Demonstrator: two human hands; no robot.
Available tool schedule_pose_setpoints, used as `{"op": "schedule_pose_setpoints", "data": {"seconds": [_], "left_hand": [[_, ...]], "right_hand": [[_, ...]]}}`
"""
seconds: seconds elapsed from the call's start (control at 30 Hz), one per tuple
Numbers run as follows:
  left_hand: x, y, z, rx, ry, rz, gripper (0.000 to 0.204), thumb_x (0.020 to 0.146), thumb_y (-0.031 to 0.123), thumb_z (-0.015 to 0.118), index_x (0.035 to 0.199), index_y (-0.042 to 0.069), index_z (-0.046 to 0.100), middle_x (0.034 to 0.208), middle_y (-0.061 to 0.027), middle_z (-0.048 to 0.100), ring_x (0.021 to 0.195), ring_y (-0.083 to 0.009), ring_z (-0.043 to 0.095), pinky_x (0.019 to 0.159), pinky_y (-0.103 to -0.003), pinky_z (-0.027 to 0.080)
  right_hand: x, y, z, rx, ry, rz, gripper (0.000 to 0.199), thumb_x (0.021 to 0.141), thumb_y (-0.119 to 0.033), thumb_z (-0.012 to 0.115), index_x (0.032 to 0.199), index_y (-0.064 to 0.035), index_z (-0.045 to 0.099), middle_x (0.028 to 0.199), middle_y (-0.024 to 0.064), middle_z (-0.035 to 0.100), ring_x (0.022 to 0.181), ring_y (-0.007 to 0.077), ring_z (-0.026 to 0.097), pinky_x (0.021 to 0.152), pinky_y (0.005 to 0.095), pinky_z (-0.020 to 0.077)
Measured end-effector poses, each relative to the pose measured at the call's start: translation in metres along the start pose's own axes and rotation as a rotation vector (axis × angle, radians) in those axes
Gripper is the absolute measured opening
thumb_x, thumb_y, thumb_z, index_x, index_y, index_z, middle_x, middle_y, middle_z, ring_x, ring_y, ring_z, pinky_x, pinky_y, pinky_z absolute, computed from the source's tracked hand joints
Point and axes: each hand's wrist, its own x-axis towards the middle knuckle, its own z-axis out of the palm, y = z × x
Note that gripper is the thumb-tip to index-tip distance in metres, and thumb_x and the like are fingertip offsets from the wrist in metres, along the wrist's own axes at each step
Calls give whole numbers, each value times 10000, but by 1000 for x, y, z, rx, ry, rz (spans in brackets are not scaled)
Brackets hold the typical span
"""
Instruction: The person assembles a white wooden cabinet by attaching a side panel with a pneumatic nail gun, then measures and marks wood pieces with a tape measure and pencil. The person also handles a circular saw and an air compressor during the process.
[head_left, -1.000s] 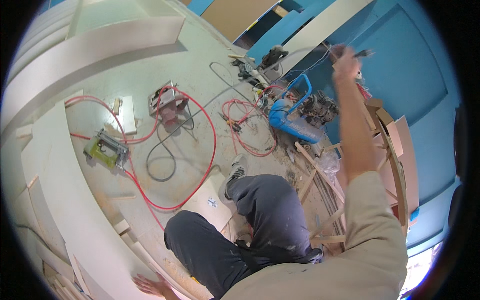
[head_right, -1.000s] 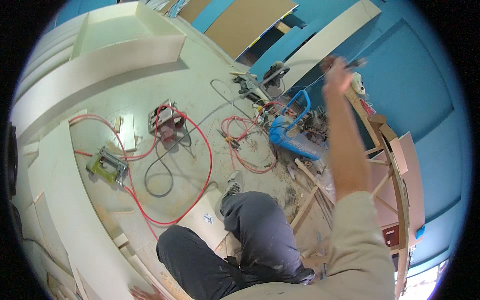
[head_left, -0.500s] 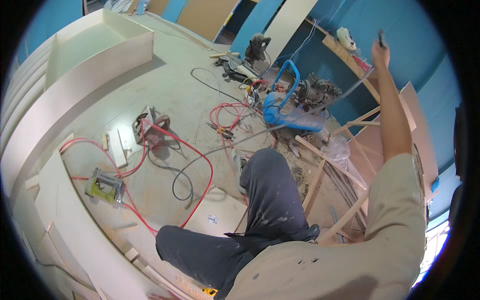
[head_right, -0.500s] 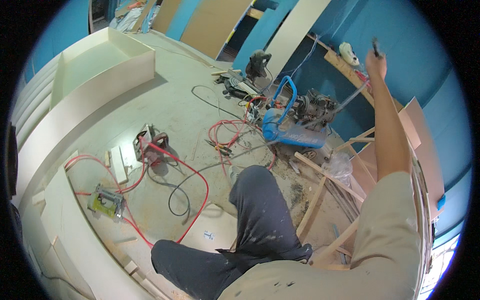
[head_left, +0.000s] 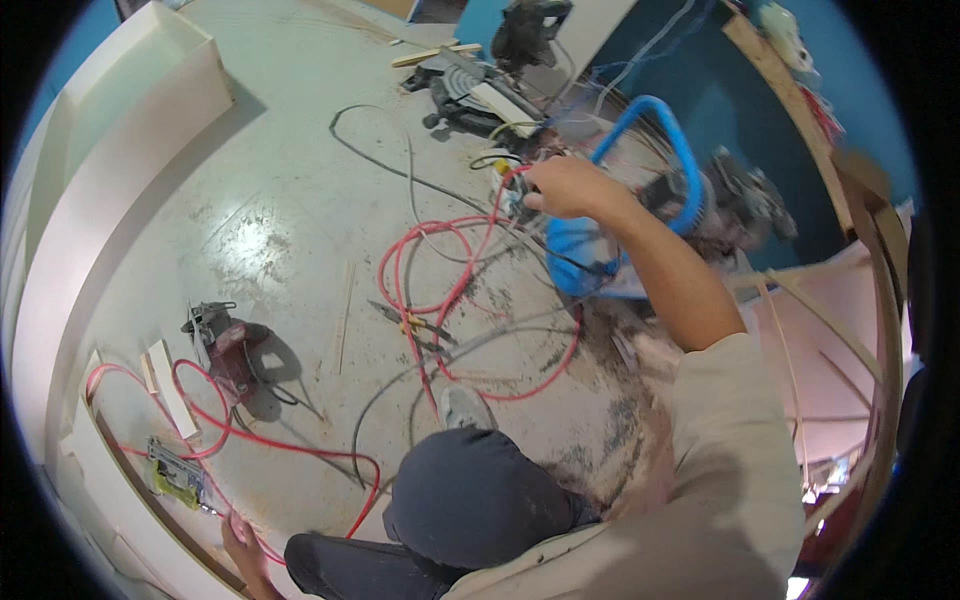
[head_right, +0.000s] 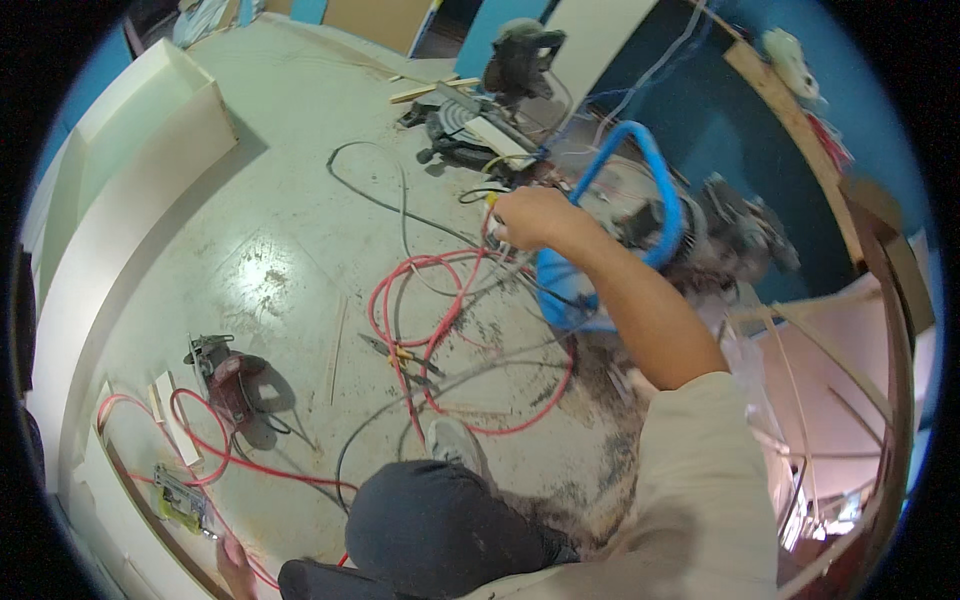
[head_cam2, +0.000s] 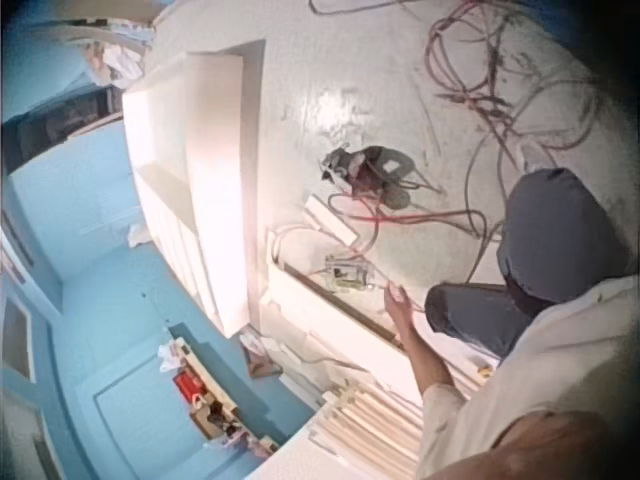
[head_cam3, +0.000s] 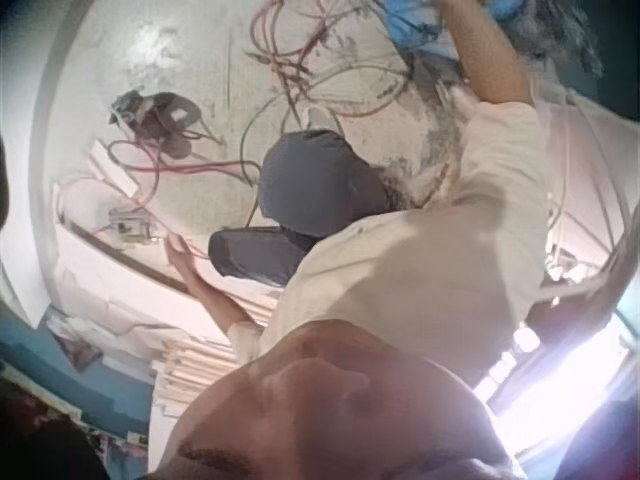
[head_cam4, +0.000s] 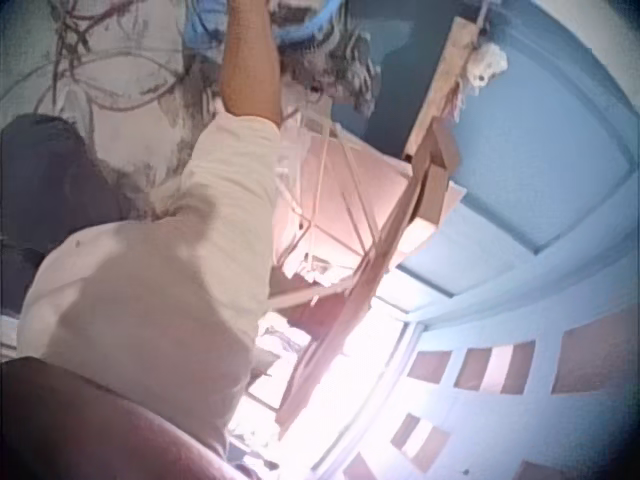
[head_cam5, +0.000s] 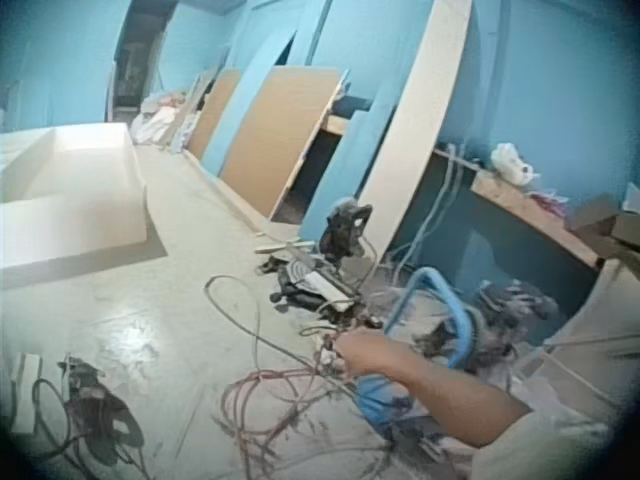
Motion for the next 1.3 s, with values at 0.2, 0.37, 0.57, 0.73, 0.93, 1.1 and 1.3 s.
{"op": "schedule_pose_setpoints", "data": {"seconds": [0.2, 0.37, 0.57, 0.73, 0.93, 1.1, 1.3], "left_hand": [[77, 164, 82, 133, -620, -104, 165, 855, 154, 592, 954, 32, 644, 859, -202, 661, 819, -395, 641, 734, -447, 508], [76, 145, 160, 180, -818, -181, 206, 842, 186, 592, 943, 12, 637, 905, -234, 660, 880, -403, 637, 750, -462, 506], [79, 113, 217, -133, -519, -384, 254, 831, 171, 663, 921, -50, 578, 852, -222, 636, 794, -343, 626, 703, -410, 483], [87, 93, 243, 5, -486, -582, 457, 812, 305, 731, 915, -94, 532, 857, -249, 605, 802, -350, 594, 730, -426, 463], [106, 115, 255, 174, -557, -750, 764, 774, 508, 706, 1088, -150, 475, 1089, -344, 576, 1067, -471, 551, 943, -478, 425], [109, 121, 250, 146, -556, -772, 765, 780, 495, 700, 1112, -151, 462, 1100, -351, 572, 1076, -482, 544, 945, -484, 424], [108, 125, 248, 173, -563, -720, 748, 801, 494, 677, 1117, -149, 461, 1092, -349, 577, 1056, -482, 555, 935, -490, 428]], "right_hand": [[189, 32, 6, 316, 343, 3, 315, 848, -303, 621, 950, -11, 680, 1020, 211, 666, 941, 390, 641, 772, 471, 503], [262, 67, 110, 81, -197, 201, 287, 764, -98, 641, 1036, -27, 699, 1097, 177, 680, 1040, 350, 649, 845, 478, 510], [260, 104, 198, 81, -164, 335, 291, 784, -73, 633, 1068, -39, 689, 1140, 161, 669, 1054, 322, 648, 831, 469, 526], [244, 91, 184, 106, -121, 529, 265, 809, -86, 622, 1061, -31, 684, 1144, 172, 662, 1068, 320, 641, 837, 448, 530], [245, 105, 200, 73, -213, 600, 286, 814, -93, 621, 1085, -24, 682, 1141, 198, 657, 1051, 341, 642, 845, 433, 528], [244, 96, 194, 158, -182, 618, 304, 804, -140, 634, 1072, -1, 672, 1137, 219, 649, 1048, 357, 637, 863, 438, 519], [234, 99, 232, 219, -73, 547, 343, 808, -274, 685, 978, 23, 674, 1037, 249, 663, 992, 394, 638, 849, 465, 510]]}}
